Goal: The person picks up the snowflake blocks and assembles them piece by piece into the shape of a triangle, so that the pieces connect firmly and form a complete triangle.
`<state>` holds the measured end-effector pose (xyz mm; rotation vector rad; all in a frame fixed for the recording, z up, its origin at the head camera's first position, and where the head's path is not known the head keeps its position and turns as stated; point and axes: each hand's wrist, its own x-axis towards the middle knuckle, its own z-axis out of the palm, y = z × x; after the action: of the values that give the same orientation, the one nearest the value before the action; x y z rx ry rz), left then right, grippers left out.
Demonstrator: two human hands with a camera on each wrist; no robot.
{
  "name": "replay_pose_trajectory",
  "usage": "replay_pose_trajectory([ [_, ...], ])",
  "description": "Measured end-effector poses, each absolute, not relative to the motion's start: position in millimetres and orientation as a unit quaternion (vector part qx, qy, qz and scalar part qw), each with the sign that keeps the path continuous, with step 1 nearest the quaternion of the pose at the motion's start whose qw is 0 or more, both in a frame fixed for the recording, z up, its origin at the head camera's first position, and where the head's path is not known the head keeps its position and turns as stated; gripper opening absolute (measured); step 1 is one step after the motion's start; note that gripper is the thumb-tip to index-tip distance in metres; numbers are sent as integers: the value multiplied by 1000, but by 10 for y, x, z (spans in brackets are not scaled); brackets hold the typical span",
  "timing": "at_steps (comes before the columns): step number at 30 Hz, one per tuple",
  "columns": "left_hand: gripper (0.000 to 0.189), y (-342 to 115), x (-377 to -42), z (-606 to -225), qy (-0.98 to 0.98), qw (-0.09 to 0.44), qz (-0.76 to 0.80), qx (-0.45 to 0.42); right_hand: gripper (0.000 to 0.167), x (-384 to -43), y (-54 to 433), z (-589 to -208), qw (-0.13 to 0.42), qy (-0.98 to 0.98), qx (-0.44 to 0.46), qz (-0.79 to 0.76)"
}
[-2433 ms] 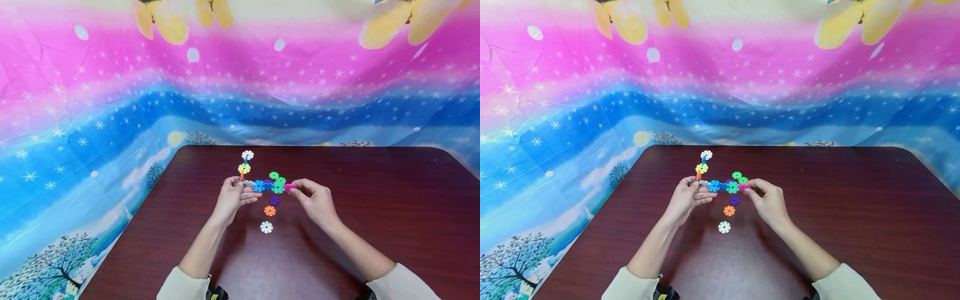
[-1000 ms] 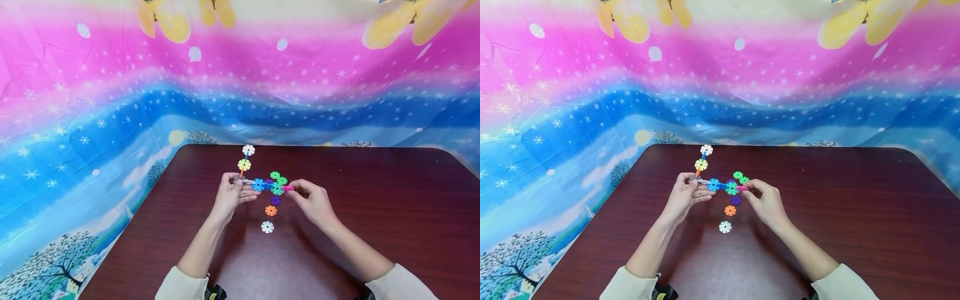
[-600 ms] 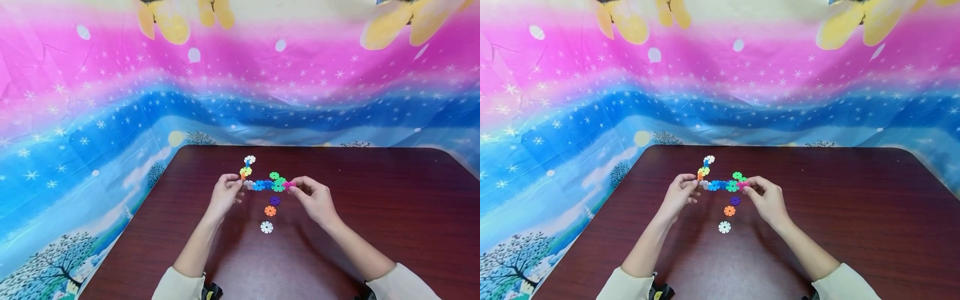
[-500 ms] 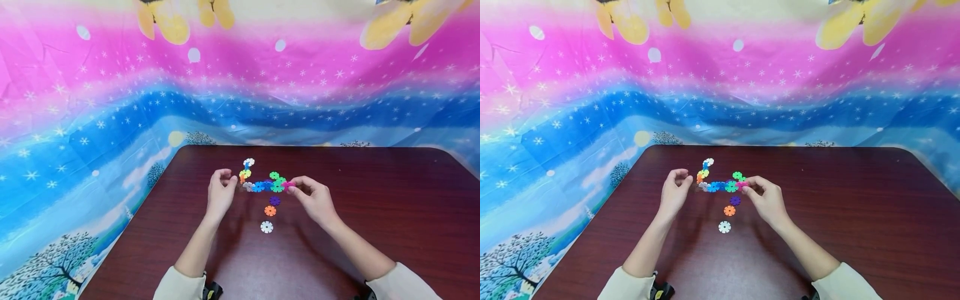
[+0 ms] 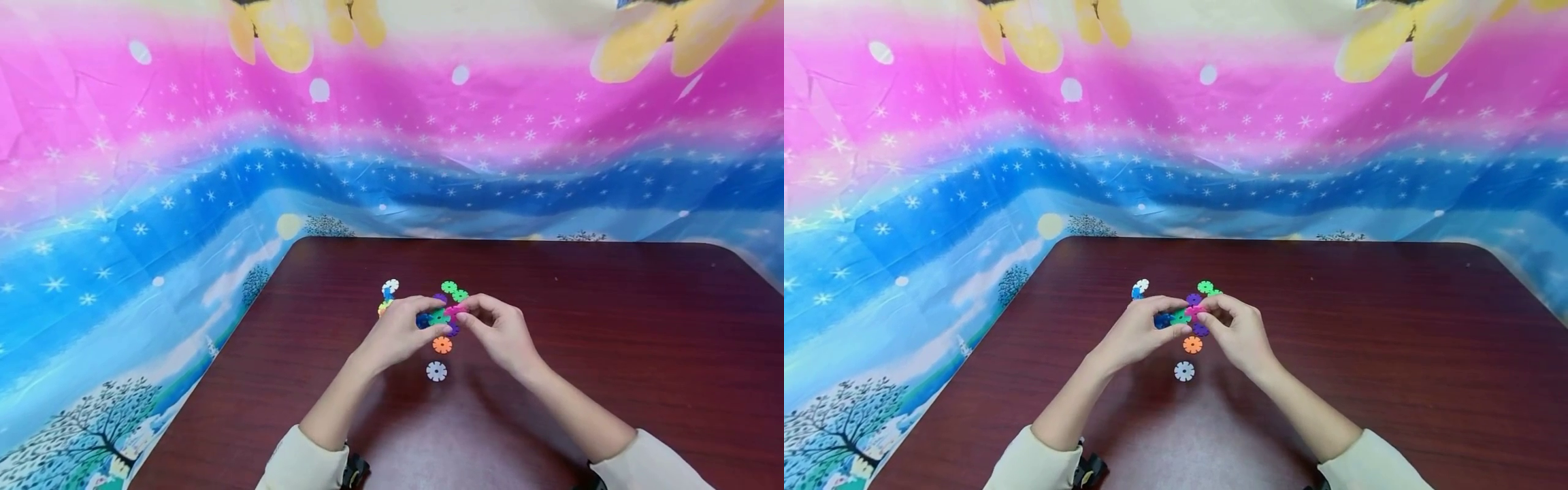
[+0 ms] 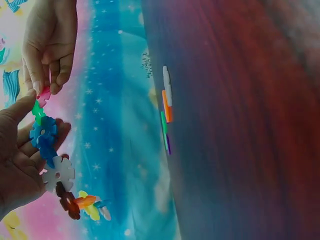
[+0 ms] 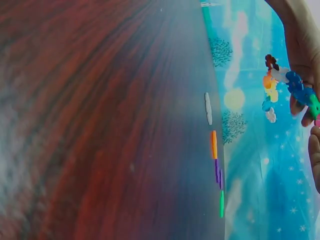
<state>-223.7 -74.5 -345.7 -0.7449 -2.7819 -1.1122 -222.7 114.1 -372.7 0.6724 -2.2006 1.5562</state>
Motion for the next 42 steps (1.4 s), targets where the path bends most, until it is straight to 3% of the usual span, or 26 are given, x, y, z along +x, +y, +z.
replay_pose_trajectory([
  [3, 45, -748, -2241, -3495, -898, 28, -367, -243, 7, -2240, 1140, -3747, 164, -781, 240, 553],
  [9, 40, -820, -2250, -3525, -896, 49, -364, -250, 17, -2411, 1197, -3737, 79, -796, 237, 552],
  [15, 37, -940, -2235, -3515, -899, 68, -372, -220, 19, -2971, 1293, -3795, 75, -900, 195, 382],
  [23, 33, -1029, -2202, -3528, -898, 93, -376, -210, 30, -3567, 1364, -4090, -18, -952, 153, 265],
  [29, 32, -1049, -2202, -3524, -902, 94, -372, -199, 38, -3650, 1311, -4157, -42, -959, 135, 245],
  [42, 33, -1023, -2218, -3522, -904, 98, -367, -198, 24, -3631, 1273, -4181, -33, -960, 111, 255],
])
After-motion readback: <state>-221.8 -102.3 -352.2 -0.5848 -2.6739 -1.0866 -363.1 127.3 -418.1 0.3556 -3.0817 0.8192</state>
